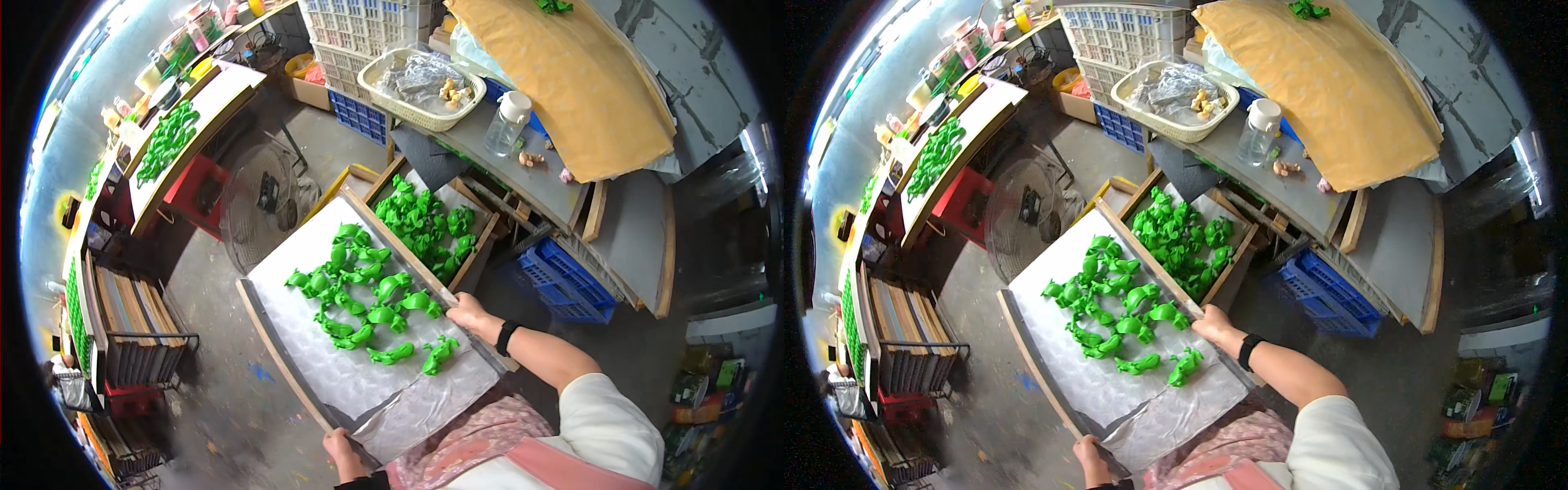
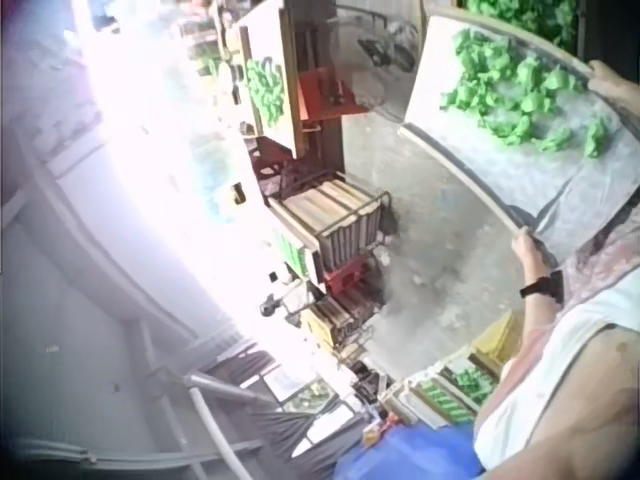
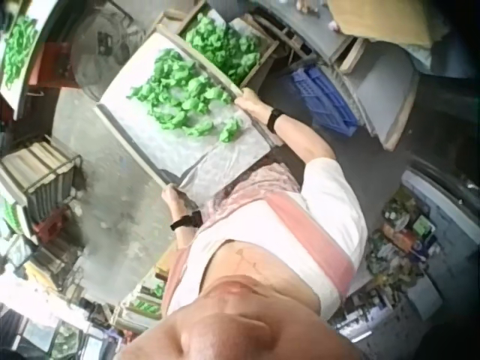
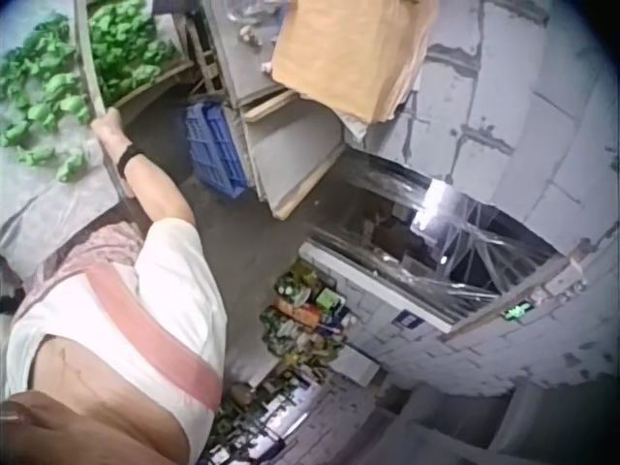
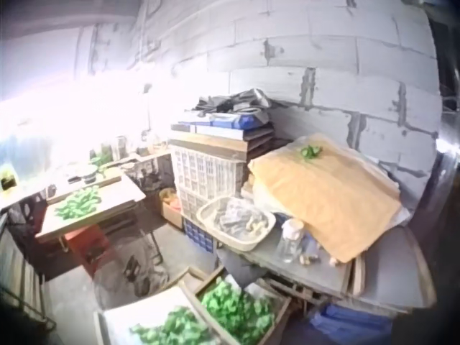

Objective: The worker uses an airbrush tool to apply green paint to animal figurines, then organizes them into a tray and moves the tray to a different location.

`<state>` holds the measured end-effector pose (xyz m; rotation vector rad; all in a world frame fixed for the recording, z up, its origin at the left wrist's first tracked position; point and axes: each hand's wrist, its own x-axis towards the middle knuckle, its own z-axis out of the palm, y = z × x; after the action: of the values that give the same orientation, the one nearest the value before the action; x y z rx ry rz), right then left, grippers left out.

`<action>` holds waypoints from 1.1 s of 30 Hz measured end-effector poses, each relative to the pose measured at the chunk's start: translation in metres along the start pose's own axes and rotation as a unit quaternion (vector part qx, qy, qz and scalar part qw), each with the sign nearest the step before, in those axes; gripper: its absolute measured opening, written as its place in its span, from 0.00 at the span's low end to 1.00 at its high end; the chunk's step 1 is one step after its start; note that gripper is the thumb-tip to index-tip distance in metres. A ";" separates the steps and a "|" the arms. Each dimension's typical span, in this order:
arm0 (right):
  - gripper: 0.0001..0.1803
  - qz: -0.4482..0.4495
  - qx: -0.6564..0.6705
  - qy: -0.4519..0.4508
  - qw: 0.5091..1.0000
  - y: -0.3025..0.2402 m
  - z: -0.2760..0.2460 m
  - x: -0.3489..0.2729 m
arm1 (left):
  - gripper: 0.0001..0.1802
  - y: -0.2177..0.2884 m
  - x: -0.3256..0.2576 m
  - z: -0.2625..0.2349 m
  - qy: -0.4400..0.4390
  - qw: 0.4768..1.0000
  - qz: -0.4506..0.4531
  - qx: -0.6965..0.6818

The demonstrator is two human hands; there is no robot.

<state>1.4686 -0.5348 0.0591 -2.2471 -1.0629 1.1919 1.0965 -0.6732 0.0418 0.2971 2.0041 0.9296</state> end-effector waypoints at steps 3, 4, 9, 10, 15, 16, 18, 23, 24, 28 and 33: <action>0.23 -0.017 -0.007 0.036 0.999 -0.005 0.010 -0.011 | 0.05 -0.006 0.015 -0.004 -0.037 0.999 0.006 -0.034; 0.23 0.005 -0.009 0.031 0.999 -0.003 0.014 -0.011 | 0.04 -0.009 0.021 -0.003 -0.049 0.998 0.005 -0.039; 0.23 -0.015 0.011 0.056 0.998 0.004 0.026 -0.008 | 0.04 -0.016 0.039 0.002 -0.098 0.992 0.030 -0.073; 0.23 -0.010 0.013 0.057 0.998 0.005 0.028 -0.010 | 0.04 -0.015 0.040 0.000 -0.074 0.995 0.007 -0.061; 0.24 0.002 0.028 0.058 0.998 0.017 0.035 -0.004 | 0.05 -0.012 0.047 -0.003 -0.069 0.997 -0.011 -0.026; 0.24 -0.005 0.027 0.058 0.998 0.016 0.034 0.003 | 0.05 -0.011 0.050 0.003 -0.085 0.996 -0.008 -0.031; 0.24 0.009 0.037 0.061 0.997 0.017 0.036 -0.001 | 0.05 -0.007 0.050 -0.001 -0.078 0.996 -0.010 -0.042; 0.23 0.004 0.089 0.046 0.995 0.006 0.035 -0.009 | 0.06 -0.001 0.049 -0.004 -0.096 0.994 0.001 -0.043; 0.22 0.005 0.088 0.053 0.995 0.003 0.035 -0.010 | 0.06 0.000 0.049 -0.006 -0.091 0.995 -0.001 -0.036; 0.24 0.010 0.066 0.019 0.998 -0.004 0.030 -0.010 | 0.09 -0.001 0.046 -0.006 -0.092 0.996 -0.013 -0.009; 0.27 -0.030 -0.033 0.031 0.999 -0.006 0.027 -0.005 | 0.13 -0.003 0.042 -0.010 -0.088 0.996 -0.014 0.027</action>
<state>1.4420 -0.5353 0.0509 -2.2680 -1.1533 1.0704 1.0641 -0.6586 0.0167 0.3667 1.8684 0.8045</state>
